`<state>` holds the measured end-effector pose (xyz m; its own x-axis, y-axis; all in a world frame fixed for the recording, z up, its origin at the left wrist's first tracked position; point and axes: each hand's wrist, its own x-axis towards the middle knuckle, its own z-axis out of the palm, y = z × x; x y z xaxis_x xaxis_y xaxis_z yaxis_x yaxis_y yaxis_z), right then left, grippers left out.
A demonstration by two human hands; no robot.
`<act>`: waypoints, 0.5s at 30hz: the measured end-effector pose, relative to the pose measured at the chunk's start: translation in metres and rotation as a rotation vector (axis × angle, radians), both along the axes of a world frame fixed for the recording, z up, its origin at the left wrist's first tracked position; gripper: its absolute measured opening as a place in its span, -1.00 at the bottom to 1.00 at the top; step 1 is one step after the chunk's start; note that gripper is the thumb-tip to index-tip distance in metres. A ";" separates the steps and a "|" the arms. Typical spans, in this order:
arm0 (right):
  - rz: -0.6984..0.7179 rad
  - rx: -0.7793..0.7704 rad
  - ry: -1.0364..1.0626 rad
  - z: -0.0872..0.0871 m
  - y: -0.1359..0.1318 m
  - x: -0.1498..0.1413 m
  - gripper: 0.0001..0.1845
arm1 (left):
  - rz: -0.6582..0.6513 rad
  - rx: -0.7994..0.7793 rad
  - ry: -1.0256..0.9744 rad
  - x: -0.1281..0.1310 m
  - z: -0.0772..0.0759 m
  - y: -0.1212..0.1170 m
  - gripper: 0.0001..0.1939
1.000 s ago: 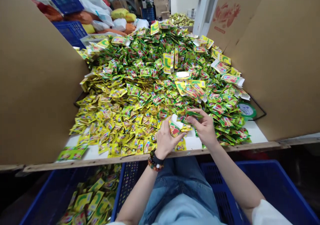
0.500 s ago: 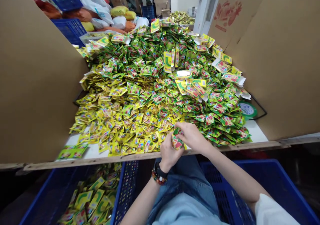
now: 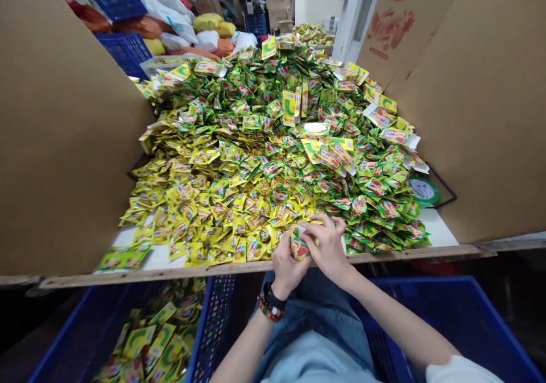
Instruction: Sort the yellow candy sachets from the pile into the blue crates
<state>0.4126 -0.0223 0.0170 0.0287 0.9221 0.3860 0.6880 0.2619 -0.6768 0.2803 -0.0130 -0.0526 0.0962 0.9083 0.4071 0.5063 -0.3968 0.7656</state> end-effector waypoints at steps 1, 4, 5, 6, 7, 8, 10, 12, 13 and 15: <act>0.007 0.004 0.043 -0.004 -0.002 -0.002 -0.73 | -0.005 0.000 -0.005 0.000 0.000 0.000 -0.43; 0.067 0.002 0.076 -0.011 -0.010 -0.006 -0.71 | -0.033 -0.007 -0.003 -0.001 0.000 -0.001 -0.49; 0.106 -0.012 0.061 -0.010 -0.012 -0.006 -0.68 | -0.041 -0.009 0.012 -0.002 0.000 -0.001 -0.49; 0.160 -0.034 0.041 -0.009 -0.013 -0.005 -0.65 | -0.048 -0.008 0.032 -0.003 -0.001 -0.001 -0.50; 0.224 -0.061 0.025 -0.007 -0.013 -0.004 -0.62 | -0.058 -0.004 0.055 -0.004 -0.001 -0.001 -0.50; 0.283 -0.084 0.024 -0.004 -0.012 -0.001 -0.60 | -0.069 0.002 0.075 -0.004 -0.001 0.000 -0.51; 0.330 -0.103 0.102 0.001 -0.008 0.003 -0.61 | -0.082 0.019 0.088 -0.006 -0.001 0.000 -0.48; 0.261 -0.099 0.294 0.002 -0.003 0.004 -0.61 | -0.068 0.034 0.061 -0.007 -0.002 0.000 -0.40; 0.212 -0.115 0.423 0.000 -0.001 0.004 -0.57 | -0.056 0.049 0.036 -0.007 -0.004 0.000 -0.37; 0.169 -0.245 0.713 -0.007 0.003 -0.001 -0.42 | -0.050 0.101 -0.013 -0.008 -0.008 -0.001 -0.37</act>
<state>0.4117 -0.0195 0.0096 0.0447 0.9928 0.1110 0.0283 0.1098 -0.9935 0.2720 -0.0143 -0.0609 0.1346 0.8569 0.4976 0.4743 -0.4967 0.7269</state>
